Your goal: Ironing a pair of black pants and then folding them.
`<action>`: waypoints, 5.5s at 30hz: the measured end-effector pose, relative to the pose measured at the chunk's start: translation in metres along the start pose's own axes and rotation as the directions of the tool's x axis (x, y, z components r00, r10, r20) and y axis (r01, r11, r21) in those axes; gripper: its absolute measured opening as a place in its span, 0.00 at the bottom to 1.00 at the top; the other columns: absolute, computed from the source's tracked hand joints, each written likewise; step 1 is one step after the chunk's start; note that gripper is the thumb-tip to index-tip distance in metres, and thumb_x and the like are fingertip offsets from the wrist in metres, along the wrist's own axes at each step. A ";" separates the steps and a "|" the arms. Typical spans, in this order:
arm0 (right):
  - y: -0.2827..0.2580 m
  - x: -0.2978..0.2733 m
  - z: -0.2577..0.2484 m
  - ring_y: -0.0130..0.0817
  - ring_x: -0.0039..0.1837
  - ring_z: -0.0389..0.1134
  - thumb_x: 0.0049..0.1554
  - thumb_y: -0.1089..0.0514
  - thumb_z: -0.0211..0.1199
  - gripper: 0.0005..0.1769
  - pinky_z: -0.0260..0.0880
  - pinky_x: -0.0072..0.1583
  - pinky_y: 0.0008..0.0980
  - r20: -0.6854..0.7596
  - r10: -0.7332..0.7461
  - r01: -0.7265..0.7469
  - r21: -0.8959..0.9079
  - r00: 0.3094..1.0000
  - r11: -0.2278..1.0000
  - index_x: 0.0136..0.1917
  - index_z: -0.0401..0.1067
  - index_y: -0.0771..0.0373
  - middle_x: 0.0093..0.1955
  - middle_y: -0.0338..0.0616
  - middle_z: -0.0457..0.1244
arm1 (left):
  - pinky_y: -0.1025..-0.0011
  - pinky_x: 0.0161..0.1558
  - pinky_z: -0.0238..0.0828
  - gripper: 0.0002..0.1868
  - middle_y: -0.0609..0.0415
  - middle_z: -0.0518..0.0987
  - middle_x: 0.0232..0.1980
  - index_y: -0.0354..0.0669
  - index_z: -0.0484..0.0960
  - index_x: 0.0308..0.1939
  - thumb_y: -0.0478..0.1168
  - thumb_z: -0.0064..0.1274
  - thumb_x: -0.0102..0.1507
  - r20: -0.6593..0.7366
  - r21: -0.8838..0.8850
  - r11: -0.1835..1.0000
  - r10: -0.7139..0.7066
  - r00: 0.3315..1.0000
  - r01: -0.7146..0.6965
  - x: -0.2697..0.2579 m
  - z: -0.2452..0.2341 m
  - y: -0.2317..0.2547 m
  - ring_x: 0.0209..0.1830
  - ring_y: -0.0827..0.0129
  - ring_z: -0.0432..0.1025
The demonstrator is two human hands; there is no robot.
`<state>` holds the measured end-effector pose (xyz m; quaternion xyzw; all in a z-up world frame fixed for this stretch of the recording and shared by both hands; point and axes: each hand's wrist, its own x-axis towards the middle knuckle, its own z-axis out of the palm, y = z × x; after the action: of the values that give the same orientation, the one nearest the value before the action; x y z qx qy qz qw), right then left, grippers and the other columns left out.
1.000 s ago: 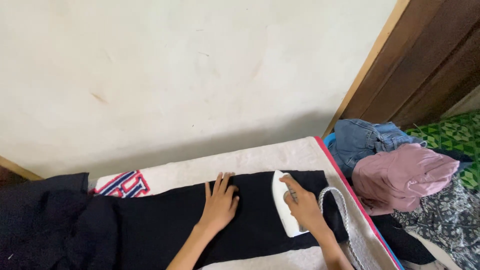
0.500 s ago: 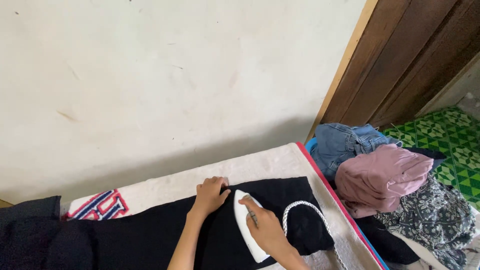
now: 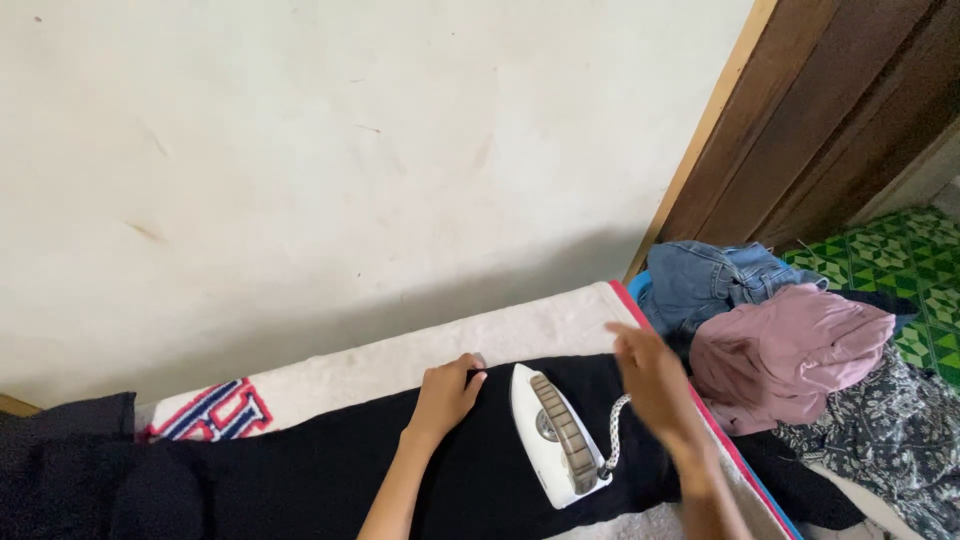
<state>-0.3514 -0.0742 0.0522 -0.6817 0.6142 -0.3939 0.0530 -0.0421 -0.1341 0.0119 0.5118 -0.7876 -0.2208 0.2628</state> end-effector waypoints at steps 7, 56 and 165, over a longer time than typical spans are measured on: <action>0.084 0.019 0.041 0.50 0.64 0.66 0.51 0.53 0.67 0.23 0.65 0.63 0.49 0.218 0.203 -0.139 -0.276 0.955 0.951 0.61 0.76 0.52 0.59 0.49 0.68 | 0.63 0.45 0.77 0.07 0.47 0.86 0.42 0.39 0.84 0.43 0.35 0.58 0.61 -0.224 -0.198 0.971 0.088 0.971 -0.133 0.001 0.004 0.004 0.42 0.52 0.81; 0.024 -0.005 0.012 0.39 0.28 0.69 0.58 0.56 0.54 0.27 0.71 0.36 0.42 0.140 0.446 -0.455 0.045 0.884 0.889 0.71 0.69 0.49 0.29 0.51 0.68 | 0.58 0.56 0.65 0.17 0.46 0.72 0.55 0.35 0.77 0.55 0.40 0.53 0.65 -0.120 0.120 0.982 0.157 0.980 -0.143 -0.031 0.029 0.038 0.56 0.52 0.67; -0.034 0.009 0.044 0.26 0.25 0.62 0.54 0.64 0.62 0.32 0.67 0.32 0.30 0.398 0.352 -0.505 0.397 0.847 0.766 0.73 0.67 0.52 0.31 0.41 0.65 | 0.57 0.59 0.66 0.11 0.48 0.76 0.55 0.38 0.79 0.49 0.34 0.54 0.63 -0.191 0.012 0.974 0.223 0.956 -0.225 -0.041 0.027 0.025 0.59 0.51 0.69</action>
<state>-0.2984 -0.0919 0.0456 -0.5366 0.6199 -0.4043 0.4053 -0.0626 -0.0849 -0.0007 0.4368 -0.8104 -0.1435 0.3631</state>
